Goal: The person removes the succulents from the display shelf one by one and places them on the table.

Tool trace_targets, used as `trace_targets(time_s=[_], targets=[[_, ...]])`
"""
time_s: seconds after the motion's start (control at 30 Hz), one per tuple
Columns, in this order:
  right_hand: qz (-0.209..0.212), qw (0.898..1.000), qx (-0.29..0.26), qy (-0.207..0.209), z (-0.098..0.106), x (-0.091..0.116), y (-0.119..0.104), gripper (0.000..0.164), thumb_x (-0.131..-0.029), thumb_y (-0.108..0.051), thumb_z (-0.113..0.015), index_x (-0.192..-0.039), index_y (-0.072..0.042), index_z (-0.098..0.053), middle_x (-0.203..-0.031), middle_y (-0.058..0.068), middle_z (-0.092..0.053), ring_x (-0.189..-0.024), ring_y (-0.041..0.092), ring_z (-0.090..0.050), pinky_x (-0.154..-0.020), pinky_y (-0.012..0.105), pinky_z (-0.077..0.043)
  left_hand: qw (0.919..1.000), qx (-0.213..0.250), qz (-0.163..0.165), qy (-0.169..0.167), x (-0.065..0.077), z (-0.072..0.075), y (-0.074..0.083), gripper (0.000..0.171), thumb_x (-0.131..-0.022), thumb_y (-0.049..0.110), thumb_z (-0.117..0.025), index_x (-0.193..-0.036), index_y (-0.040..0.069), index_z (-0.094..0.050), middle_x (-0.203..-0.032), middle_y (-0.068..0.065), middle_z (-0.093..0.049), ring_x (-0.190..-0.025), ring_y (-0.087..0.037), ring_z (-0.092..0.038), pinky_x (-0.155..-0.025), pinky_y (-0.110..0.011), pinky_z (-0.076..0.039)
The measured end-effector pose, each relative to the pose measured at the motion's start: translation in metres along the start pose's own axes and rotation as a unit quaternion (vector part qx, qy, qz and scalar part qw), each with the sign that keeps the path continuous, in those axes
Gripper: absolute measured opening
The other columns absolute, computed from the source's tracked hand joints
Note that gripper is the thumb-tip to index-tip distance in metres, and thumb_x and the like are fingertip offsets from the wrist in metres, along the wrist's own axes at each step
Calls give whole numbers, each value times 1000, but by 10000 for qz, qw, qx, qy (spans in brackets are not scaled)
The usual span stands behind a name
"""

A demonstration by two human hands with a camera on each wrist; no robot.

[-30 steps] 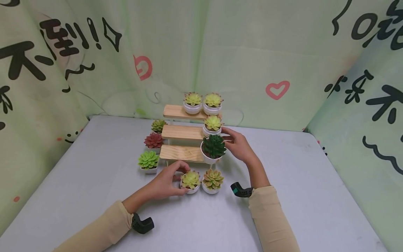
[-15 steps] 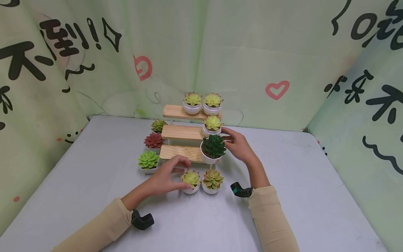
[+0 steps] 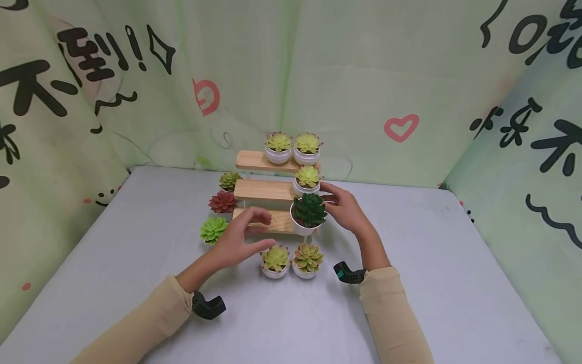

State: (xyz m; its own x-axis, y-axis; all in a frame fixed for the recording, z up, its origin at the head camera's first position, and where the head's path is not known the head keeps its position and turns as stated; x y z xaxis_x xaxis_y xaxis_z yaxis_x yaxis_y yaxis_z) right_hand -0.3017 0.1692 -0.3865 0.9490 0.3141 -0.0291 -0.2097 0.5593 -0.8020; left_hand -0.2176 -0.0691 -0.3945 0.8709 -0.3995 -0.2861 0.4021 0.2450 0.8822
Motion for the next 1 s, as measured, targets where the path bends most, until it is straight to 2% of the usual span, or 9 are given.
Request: trace_targets(time_s=[0.3,0.5,1.0], targets=[[28,10000,0,-11,1,1,-2,55,-96,-7,-53,-149,-9,-37,-146,19,-46,-128,38,-53,-105,50,-47,9987,85,-108,491,-16,17,9,48,-84,6,-74,-124,0,-48,-120,-19,-54,-118,-31,-56,-98,-42,-55],[13,10000,-26,-34,0,1,-3,55,-96,-7,-53,-148,-9,-38,-145,19,-46,-128,37,-53,-105,49,-48,9984,67,-105,553,-23,23,13,45,-85,11,-74,-122,4,-49,-118,-15,-55,-117,-26,-56,-98,-40,-55],[-81,9999,-91,-71,0,0,1,55,-97,-8,-53,-149,-11,-37,-147,18,-45,-129,37,-52,-105,50,-47,9972,-16,-59,745,-41,36,16,48,-88,12,-71,-127,1,-45,-127,-18,-51,-120,-27,-55,-100,-37,-54]])
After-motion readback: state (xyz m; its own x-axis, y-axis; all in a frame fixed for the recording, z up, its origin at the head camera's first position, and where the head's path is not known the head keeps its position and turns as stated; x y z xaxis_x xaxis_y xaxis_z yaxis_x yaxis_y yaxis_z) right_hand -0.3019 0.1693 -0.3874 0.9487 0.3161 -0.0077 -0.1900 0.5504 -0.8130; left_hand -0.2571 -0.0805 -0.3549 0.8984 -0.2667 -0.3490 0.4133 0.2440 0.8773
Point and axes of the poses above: each hand's wrist, its own x-axis away from the middle knuckle, its own z-axis out of the back of the hand, y = z × x, the point moved 6 cm from there along -x, towards the middle knuckle
